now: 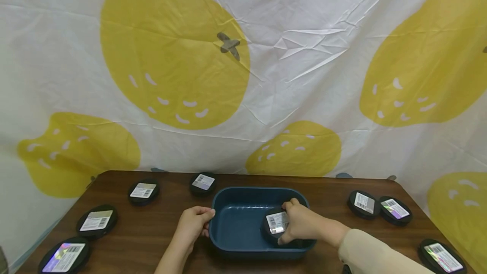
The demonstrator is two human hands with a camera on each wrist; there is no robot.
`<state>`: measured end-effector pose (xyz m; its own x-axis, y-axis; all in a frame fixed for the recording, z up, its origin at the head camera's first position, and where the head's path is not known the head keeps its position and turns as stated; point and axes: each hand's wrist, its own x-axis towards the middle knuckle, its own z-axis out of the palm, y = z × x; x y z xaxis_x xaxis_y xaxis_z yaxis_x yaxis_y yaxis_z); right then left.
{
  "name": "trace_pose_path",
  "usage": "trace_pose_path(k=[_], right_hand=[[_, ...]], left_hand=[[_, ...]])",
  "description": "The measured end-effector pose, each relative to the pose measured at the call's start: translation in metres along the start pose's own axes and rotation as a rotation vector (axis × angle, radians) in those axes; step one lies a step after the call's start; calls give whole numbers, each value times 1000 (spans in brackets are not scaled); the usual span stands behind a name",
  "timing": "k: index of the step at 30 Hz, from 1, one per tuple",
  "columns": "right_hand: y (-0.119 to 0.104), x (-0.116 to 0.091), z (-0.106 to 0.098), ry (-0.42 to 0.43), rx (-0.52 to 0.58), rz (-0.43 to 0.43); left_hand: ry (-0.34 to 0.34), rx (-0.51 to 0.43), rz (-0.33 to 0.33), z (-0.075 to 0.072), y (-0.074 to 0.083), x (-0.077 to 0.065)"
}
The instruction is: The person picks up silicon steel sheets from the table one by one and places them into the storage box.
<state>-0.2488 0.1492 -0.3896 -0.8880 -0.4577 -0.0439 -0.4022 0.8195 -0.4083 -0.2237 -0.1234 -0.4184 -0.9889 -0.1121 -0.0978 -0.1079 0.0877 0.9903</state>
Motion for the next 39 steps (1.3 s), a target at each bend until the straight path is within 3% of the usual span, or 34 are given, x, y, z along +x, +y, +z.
trace_pose_path(k=[12, 31, 39], right_hand=[[2, 5, 5, -3, -108, -58], [0, 3, 9, -48, -67, 35], [-4, 3, 8, -42, -139, 14]], left_hand=[[-11, -9, 2, 0, -2, 0], [-20, -12, -3, 1, -1, 0], [-10, -1, -7, 0, -1, 2]])
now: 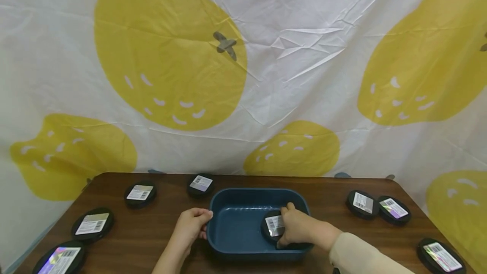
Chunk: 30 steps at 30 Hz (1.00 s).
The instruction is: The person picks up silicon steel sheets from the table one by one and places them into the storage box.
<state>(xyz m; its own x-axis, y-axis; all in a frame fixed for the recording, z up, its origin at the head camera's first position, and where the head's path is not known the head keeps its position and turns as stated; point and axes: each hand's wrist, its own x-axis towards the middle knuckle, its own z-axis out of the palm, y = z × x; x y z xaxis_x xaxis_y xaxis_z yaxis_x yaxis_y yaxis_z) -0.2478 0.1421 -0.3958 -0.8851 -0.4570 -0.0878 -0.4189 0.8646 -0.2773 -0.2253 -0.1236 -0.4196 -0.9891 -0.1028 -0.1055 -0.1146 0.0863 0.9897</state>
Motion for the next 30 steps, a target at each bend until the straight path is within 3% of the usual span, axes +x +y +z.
trace_pose_path(k=[5, 16, 23, 30], right_hand=[[-1, -2, -1, -9, -37, 20], [1, -2, -19, -81, 48, 53], [7, -9, -25, -64, 34, -30], [19, -26, -21, 63, -89, -138]], left_hand=[[2, -5, 0, 1, 0, 0], [12, -8, -2, 0, 1, -1], [11, -6, -4, 0, 0, 0], [-1, -5, 0, 0, -1, 2]])
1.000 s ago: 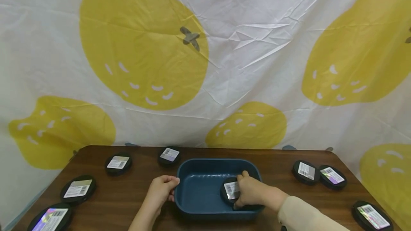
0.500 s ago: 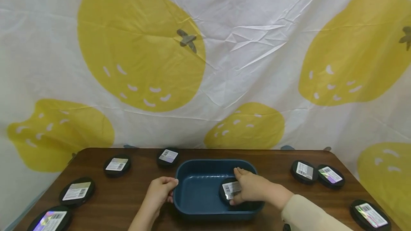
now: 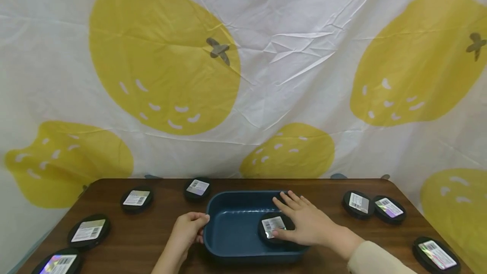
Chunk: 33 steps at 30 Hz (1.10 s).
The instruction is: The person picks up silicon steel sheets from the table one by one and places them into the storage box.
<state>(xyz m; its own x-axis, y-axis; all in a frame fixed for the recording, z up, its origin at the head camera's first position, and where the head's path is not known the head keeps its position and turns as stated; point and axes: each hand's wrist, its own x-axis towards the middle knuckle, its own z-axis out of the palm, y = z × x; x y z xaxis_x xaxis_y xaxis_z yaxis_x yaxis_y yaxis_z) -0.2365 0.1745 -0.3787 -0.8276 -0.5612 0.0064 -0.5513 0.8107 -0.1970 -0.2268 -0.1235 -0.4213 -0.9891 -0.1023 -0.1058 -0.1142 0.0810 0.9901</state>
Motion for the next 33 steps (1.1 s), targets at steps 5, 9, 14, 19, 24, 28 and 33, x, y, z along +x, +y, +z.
trace_pose_path(k=[5, 9, 14, 19, 24, 28, 33], right_hand=[[8, -9, 4, 54, -32, 6], [13, -14, 6, 85, -36, 13], [17, -21, 8, 131, -53, 26], [22, -28, 9, 161, -55, 47], [25, -35, 8, 189, -59, 48], [27, -40, 8, 207, -78, 41], [31, -47, 12, 234, -102, 60]], left_hand=[[-3, 0, 8, 0, -1, 1], [-2, -3, 12, 1, -1, 0], [-1, -4, 8, 1, -1, 0], [6, -8, 5, 0, 0, -1], [9, -11, 7, 0, 1, -1], [12, -17, 6, 0, 0, -2], [9, -15, 11, 0, 0, -2]])
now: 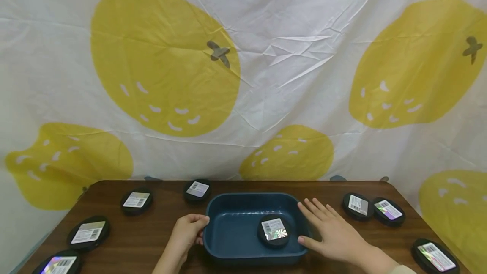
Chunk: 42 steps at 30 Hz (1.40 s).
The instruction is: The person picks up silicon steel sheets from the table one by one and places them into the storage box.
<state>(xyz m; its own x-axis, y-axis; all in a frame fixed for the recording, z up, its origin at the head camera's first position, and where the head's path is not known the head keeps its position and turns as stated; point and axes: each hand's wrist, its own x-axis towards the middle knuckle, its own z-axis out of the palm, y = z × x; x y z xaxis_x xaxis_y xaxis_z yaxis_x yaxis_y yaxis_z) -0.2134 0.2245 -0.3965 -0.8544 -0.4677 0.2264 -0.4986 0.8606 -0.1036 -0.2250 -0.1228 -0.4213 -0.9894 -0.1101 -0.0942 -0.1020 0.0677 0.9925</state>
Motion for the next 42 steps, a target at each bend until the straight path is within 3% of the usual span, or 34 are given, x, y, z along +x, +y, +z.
trace_pose_path(k=[7, 25, 35, 42], right_hand=[[6, -11, 1, 56, 7, 48], [30, -32, 3, 151, -90, 25], [38, -46, 1, 62, -7, 136], [47, -55, -2, 66, -18, 176]], left_hand=[[-4, 4, 1, 1, 0, -1], [0, -9, -11, 0, 0, -1], [0, -3, -13, 1, -1, -1], [-4, -9, -9, 0, -1, 0]])
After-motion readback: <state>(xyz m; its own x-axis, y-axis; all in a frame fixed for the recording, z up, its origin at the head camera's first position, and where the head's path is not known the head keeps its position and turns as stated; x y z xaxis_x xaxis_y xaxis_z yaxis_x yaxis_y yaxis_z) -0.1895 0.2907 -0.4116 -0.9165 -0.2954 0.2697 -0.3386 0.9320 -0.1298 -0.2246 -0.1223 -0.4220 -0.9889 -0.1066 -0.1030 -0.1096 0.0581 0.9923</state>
